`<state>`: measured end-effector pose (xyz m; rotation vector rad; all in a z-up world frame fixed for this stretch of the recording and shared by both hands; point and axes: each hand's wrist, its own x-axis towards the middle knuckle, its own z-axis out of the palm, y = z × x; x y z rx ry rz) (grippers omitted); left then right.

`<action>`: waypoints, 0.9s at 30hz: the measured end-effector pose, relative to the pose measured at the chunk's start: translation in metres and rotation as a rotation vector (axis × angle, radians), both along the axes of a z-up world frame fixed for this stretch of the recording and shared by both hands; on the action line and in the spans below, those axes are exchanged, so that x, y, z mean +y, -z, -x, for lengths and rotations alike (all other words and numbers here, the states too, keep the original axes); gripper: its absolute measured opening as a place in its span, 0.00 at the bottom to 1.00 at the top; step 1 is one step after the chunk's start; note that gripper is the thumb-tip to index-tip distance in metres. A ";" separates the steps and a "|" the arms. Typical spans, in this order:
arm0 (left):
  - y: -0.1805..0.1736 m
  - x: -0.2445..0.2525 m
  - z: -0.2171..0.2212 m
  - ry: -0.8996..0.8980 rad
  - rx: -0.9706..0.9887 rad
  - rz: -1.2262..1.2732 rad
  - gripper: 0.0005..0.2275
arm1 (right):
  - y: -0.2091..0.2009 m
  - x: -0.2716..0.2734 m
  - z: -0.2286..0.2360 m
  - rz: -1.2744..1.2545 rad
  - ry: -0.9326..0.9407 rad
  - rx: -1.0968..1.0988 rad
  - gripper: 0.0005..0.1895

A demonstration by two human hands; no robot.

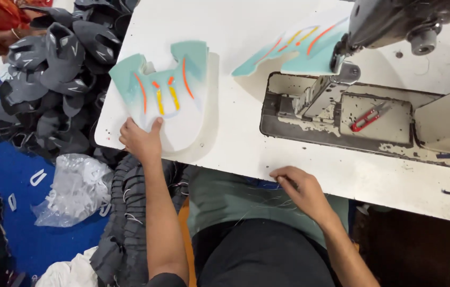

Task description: The person uses a sewing machine to stitch the edges of light blue and white slipper uppers. They guide the items under the needle, feed them through the machine, and stack the finished pieces on the table.

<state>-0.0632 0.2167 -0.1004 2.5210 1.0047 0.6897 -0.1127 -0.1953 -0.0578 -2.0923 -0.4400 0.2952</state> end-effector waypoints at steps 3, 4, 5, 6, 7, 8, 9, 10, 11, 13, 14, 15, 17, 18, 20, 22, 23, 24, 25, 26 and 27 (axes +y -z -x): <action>-0.011 -0.005 -0.003 -0.036 0.049 0.114 0.34 | 0.002 0.000 0.003 -0.020 0.052 0.116 0.10; -0.014 -0.011 -0.002 -0.006 -0.031 -0.006 0.34 | 0.001 0.000 0.001 -0.036 0.058 0.136 0.10; -0.018 -0.018 -0.003 0.027 -0.114 -0.125 0.33 | -0.001 0.001 -0.001 -0.051 0.067 0.155 0.11; -0.015 -0.019 -0.002 0.033 -0.115 -0.124 0.33 | -0.003 0.002 -0.005 -0.050 0.074 0.154 0.11; -0.013 -0.021 0.000 0.127 -0.233 0.063 0.30 | -0.005 0.003 -0.007 -0.089 0.040 0.141 0.11; -0.010 -0.023 0.001 0.220 -0.349 0.251 0.27 | -0.007 0.004 -0.011 -0.127 0.007 0.128 0.11; -0.027 -0.032 0.011 0.246 -0.352 0.257 0.27 | -0.007 0.007 -0.014 -0.126 0.033 0.121 0.11; -0.044 -0.041 0.020 0.387 -0.577 0.574 0.27 | -0.008 0.010 -0.018 -0.181 0.003 0.140 0.12; -0.059 -0.051 0.031 0.523 -0.787 0.908 0.29 | -0.009 0.010 -0.020 -0.234 -0.020 0.162 0.13; -0.099 -0.075 0.053 0.578 -0.702 0.939 0.27 | -0.015 0.014 -0.026 -0.350 0.006 0.220 0.16; -0.119 -0.084 0.065 0.607 -0.625 0.947 0.25 | -0.018 0.016 -0.029 -0.472 -0.001 0.281 0.20; -0.104 -0.087 0.074 0.625 -0.615 0.958 0.25 | 0.008 0.010 -0.033 -0.472 0.021 0.277 0.20; -0.075 -0.087 0.096 0.595 -0.448 1.142 0.23 | 0.060 0.001 -0.042 -0.692 0.181 0.377 0.30; -0.063 -0.096 0.104 0.605 -0.441 1.145 0.23 | 0.049 0.002 -0.045 -0.694 0.194 0.374 0.30; -0.037 -0.114 0.119 0.617 -0.322 1.576 0.28 | 0.027 0.003 -0.056 -0.809 0.466 0.449 0.30; -0.026 -0.143 0.125 0.599 -0.279 1.652 0.29 | 0.005 0.000 -0.076 -0.838 0.543 0.456 0.28; -0.020 -0.158 0.131 0.566 -0.238 1.726 0.30 | -0.006 -0.002 -0.084 -0.863 0.613 0.473 0.26; -0.023 -0.165 0.131 0.567 -0.237 1.730 0.30 | -0.012 -0.004 -0.089 -0.860 0.616 0.472 0.26; -0.026 -0.173 0.131 0.524 -0.243 1.793 0.31 | -0.018 -0.006 -0.095 -0.844 0.622 0.467 0.24; -0.028 -0.181 0.131 0.479 -0.250 1.855 0.32 | -0.024 -0.008 -0.101 -0.828 0.628 0.463 0.22; -0.039 -0.183 0.129 0.479 -0.254 1.856 0.32 | -0.026 -0.009 -0.104 -0.826 0.625 0.462 0.22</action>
